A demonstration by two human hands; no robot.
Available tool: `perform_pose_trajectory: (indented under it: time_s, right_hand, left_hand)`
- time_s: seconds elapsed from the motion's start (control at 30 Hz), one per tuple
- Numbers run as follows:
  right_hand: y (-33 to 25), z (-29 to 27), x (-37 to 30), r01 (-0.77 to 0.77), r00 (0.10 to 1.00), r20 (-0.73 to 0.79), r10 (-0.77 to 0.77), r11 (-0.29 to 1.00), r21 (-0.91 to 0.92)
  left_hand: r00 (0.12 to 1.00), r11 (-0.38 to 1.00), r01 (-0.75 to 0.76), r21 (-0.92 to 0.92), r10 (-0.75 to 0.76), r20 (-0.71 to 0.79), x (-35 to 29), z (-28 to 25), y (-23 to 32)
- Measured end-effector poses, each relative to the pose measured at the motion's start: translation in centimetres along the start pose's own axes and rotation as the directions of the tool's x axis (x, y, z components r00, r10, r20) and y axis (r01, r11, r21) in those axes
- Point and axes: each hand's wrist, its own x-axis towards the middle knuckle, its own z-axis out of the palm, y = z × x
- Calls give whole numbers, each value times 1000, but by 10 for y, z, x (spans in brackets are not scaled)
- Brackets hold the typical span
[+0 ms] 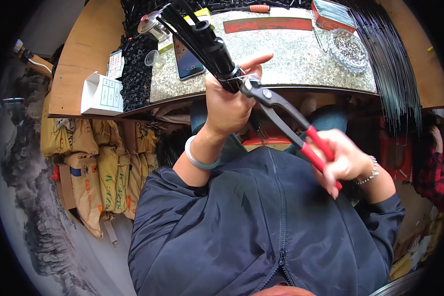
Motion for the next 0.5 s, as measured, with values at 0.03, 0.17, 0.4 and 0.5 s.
perform_pose_trajectory:
  time_s: [0.03, 0.17, 0.4, 0.5]
  right_hand:
    - [4, 0, 6, -64, 984, 176, 40, 989, 137]
    - [13, 3, 7, 185, 866, -170, -470, 617, -765]
    - [-8, 3, 2, -60, 984, 158, 75, 993, -101]
    - [11, 8, 12, 335, 862, -24, -507, 604, -724]
  left_hand:
    - [996, 997, 79, 8, -79, -49, -1, 2, 3]
    - [991, 989, 123, 85, -118, -64, -1, 2, 9]
    - [995, 985, 98, 144, -97, -11, -8, -4, 8]
    - [995, 977, 97, 191, -98, -2, -6, -2, 13]
